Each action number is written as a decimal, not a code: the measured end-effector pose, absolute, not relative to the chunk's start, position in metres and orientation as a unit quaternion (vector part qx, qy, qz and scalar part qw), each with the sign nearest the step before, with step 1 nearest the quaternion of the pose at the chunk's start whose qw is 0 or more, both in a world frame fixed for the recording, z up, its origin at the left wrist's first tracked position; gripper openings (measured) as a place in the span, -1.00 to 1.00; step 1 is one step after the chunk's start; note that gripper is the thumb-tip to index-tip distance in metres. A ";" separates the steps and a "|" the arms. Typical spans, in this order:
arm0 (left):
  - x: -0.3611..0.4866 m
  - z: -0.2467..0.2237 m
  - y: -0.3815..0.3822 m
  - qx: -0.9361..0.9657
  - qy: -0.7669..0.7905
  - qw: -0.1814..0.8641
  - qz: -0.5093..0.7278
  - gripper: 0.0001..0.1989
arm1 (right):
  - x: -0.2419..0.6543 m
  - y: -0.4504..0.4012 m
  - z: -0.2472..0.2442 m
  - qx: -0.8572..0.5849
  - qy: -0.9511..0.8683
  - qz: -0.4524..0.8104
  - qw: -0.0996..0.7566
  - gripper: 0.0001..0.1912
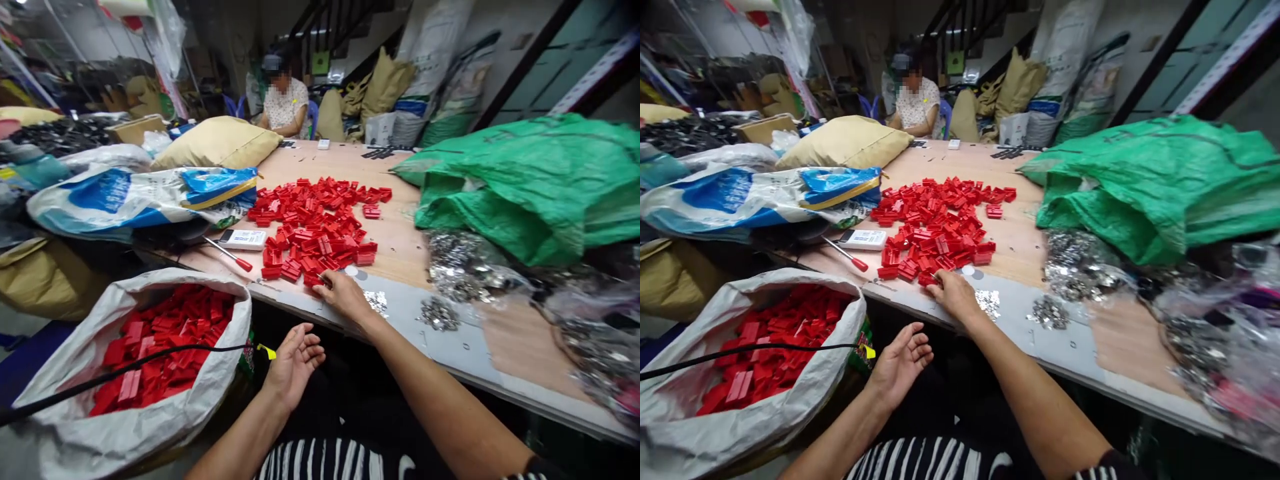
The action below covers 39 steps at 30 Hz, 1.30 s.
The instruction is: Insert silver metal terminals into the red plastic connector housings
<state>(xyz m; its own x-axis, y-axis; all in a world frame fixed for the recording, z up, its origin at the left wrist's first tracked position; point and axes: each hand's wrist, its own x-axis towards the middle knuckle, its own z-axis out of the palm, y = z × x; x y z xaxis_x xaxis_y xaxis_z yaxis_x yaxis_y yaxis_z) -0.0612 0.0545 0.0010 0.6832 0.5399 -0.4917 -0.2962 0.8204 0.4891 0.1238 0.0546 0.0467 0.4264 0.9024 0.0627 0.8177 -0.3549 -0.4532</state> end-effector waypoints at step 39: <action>-0.017 0.035 0.017 0.407 0.238 0.872 0.132 -0.62 | 0.182 -0.121 0.048 -0.869 -0.420 0.017 0.260 -0.88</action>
<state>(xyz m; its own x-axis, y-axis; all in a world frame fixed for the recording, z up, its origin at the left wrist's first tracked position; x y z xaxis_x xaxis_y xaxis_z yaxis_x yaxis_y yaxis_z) -0.0168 0.0168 0.0353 0.8522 0.4239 -0.3067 -0.0369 0.6334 0.7729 0.1823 -0.1209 0.0479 0.6462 0.7395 0.1887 0.7216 -0.5116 -0.4664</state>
